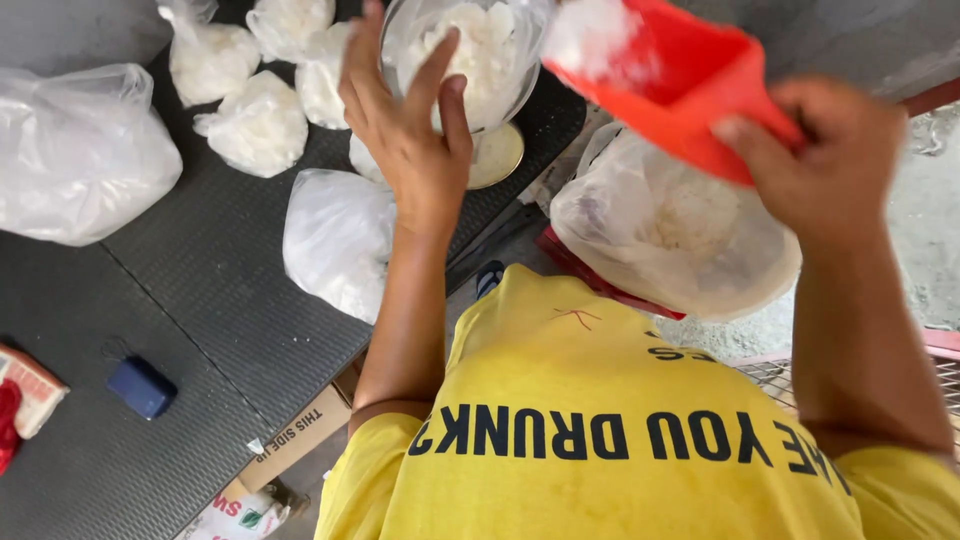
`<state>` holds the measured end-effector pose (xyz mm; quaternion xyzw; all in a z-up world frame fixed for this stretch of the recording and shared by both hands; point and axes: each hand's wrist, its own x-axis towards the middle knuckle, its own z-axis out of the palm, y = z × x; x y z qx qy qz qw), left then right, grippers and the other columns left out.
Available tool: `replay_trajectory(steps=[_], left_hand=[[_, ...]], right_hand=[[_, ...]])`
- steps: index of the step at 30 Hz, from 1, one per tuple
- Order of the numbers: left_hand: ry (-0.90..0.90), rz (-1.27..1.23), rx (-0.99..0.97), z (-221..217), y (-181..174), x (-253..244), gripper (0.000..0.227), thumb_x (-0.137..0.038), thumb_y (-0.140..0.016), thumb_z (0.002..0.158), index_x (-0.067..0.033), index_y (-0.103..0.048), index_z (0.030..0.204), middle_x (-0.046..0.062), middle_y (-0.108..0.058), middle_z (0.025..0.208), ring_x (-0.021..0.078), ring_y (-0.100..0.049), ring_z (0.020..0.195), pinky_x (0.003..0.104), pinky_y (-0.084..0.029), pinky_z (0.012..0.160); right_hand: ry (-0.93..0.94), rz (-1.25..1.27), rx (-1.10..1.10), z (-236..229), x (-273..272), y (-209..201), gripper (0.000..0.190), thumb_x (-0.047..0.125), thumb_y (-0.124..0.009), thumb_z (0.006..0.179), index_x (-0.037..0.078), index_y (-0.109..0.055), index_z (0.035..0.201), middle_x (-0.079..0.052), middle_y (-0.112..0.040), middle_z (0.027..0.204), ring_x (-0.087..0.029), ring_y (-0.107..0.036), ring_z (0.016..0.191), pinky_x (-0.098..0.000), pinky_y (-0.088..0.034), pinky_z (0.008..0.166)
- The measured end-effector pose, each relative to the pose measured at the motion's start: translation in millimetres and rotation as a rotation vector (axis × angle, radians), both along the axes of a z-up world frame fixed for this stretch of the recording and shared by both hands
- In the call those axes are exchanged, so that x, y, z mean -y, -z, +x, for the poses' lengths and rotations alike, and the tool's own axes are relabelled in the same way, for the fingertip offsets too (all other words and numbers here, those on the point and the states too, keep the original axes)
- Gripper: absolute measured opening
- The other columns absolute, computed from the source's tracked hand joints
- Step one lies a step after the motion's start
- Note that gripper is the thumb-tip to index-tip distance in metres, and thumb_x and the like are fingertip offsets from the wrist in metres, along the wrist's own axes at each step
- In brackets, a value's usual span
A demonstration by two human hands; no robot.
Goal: Scooping a white powder, likely salt, from a large bag into smaller individual plastic bags and tying them.
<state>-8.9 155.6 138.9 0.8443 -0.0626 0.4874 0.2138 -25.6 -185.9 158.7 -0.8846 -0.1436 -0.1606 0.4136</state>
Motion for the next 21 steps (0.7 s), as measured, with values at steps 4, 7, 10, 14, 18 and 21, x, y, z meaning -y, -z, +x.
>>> replay_trajectory(steps=[4,7,10,14,18,21], left_hand=[[0.0,-0.038,-0.205,16.5,27.9,-28.4,0.038,-0.013,-0.082,0.091,-0.0162,-0.075,0.129,0.021,-0.046,0.153,0.0377,-0.054,0.134,0.044,-0.049,0.103],[0.005,-0.051,-0.339,27.6,46.7,-35.4,0.046,-0.013,-0.081,0.086,-0.0117,-0.072,0.131,0.016,-0.056,0.146,0.0331,-0.064,0.122,0.044,-0.053,0.091],[0.004,-0.095,-0.381,33.5,54.4,-33.9,0.054,-0.007,-0.077,0.086,-0.0101,-0.066,0.138,0.011,-0.061,0.14,0.0329,-0.07,0.112,0.042,-0.059,0.092],[-0.001,-0.159,-0.409,34.4,49.7,-30.9,0.05,-0.001,-0.07,0.085,-0.0115,-0.067,0.135,0.009,-0.066,0.136,0.0312,-0.074,0.101,0.04,-0.06,0.083],[0.039,-0.174,-0.355,40.0,62.1,-35.5,0.054,0.005,-0.065,0.084,-0.0111,-0.067,0.135,0.011,-0.065,0.137,0.0322,-0.073,0.107,0.039,-0.061,0.088],[0.079,-0.192,-0.326,44.9,71.6,-38.7,0.056,0.006,-0.064,0.083,-0.0097,-0.067,0.136,0.013,-0.064,0.138,0.0314,-0.074,0.107,0.037,-0.061,0.09]], right_hand=[[-0.153,-0.223,0.255,58.7,-42.5,-12.5,0.023,0.007,-0.089,0.1,-0.007,-0.071,0.101,-0.015,-0.065,0.081,-0.019,-0.06,0.068,-0.0294,-0.047,0.067],[-0.318,-0.295,0.356,82.3,-74.9,-13.7,0.023,0.009,-0.086,0.101,-0.006,-0.071,0.109,-0.015,-0.07,0.091,-0.02,-0.067,0.074,-0.0283,-0.051,0.07],[-0.305,-0.501,0.43,94.1,-105.9,-16.0,0.025,0.021,-0.086,0.095,0.003,-0.075,0.109,-0.012,-0.072,0.092,-0.024,-0.069,0.075,-0.0342,-0.052,0.068],[-0.291,-0.709,0.496,108.8,-118.5,-7.4,0.018,0.027,-0.084,0.095,0.013,-0.076,0.102,-0.006,-0.072,0.087,-0.026,-0.069,0.079,-0.0417,-0.051,0.074],[-0.303,-0.741,0.487,106.5,-124.4,-10.8,0.018,0.026,-0.082,0.094,0.012,-0.076,0.104,-0.007,-0.07,0.085,-0.026,-0.068,0.08,-0.0405,-0.05,0.071],[-0.297,-0.767,0.498,109.5,-121.4,-8.3,0.017,0.025,-0.082,0.094,0.012,-0.075,0.101,-0.007,-0.07,0.086,-0.027,-0.068,0.08,-0.0409,-0.05,0.072]])
